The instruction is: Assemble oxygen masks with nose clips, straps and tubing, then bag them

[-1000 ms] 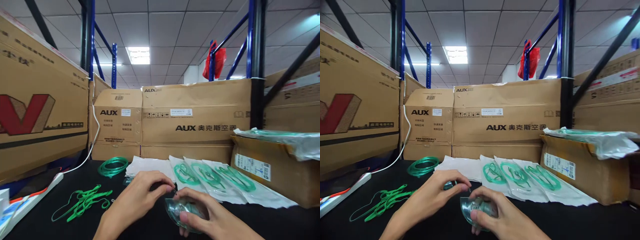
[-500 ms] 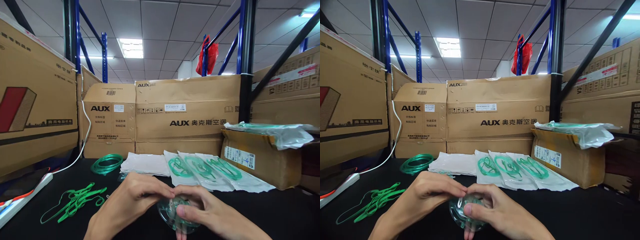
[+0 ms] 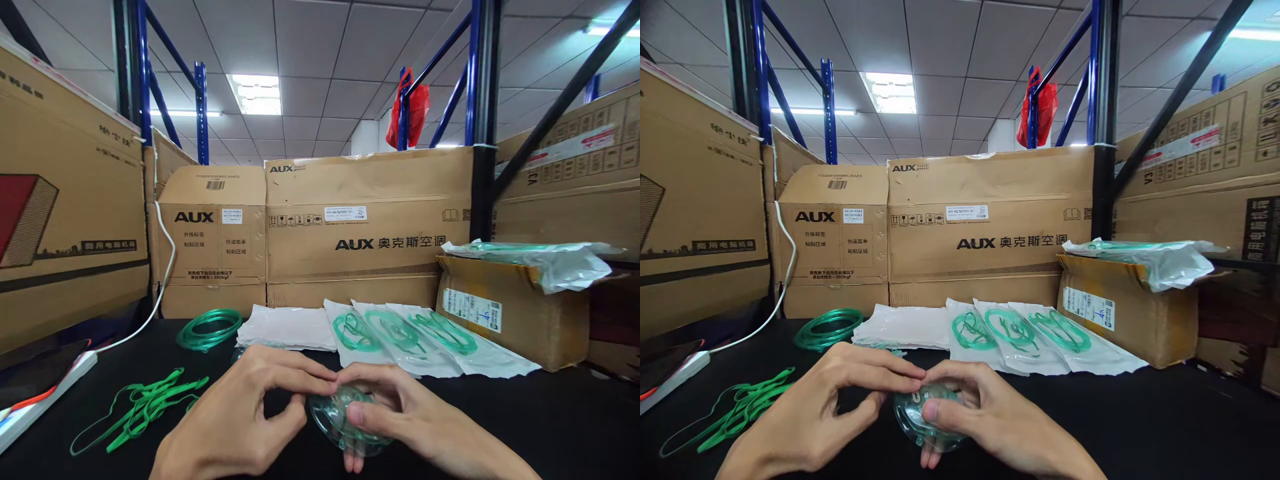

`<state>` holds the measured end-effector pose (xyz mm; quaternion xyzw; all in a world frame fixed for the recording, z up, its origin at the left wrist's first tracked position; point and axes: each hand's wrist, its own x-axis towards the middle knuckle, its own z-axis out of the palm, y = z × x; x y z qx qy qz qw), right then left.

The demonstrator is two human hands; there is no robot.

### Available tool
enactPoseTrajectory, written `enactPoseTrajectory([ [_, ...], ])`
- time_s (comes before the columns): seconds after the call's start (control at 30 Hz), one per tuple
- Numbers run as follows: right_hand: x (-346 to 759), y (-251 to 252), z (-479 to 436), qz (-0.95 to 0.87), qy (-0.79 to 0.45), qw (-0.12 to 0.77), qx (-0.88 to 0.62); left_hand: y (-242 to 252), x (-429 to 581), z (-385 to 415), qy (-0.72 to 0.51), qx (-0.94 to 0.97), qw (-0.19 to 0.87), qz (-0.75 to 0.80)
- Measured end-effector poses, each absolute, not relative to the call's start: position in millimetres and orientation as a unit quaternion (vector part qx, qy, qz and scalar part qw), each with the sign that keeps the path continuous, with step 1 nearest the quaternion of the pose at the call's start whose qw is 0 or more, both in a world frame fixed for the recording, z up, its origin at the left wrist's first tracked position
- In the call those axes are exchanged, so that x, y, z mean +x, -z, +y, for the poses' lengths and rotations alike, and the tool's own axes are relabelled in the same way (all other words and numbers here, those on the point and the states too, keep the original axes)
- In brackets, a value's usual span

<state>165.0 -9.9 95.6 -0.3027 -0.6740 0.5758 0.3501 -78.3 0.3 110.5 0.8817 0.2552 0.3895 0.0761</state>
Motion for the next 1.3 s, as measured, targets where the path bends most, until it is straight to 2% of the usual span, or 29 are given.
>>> enactPoseTrajectory([
  [0.17,164,-102,-11,-0.694,-0.558,0.346,-0.297,-113,-74,2,-0.408,0.874,0.098,0.245],
  [0.5,159,-103,-16,-0.709,-0.516,0.375,-0.301,-114,-68,9,-0.370,0.870,0.188,0.267],
  [0.9,162,-102,-17,-0.718,-0.485,0.398,-0.301,-112,-67,13,-0.403,0.875,0.142,0.229],
  [1.1,164,-98,-13,-0.738,-0.375,0.432,-0.358,-107,-61,22,-0.461,0.841,0.086,0.268],
  [1.3,156,-79,-1,-0.736,-0.251,0.517,-0.359,-108,-52,18,-0.452,0.804,0.156,0.352],
])
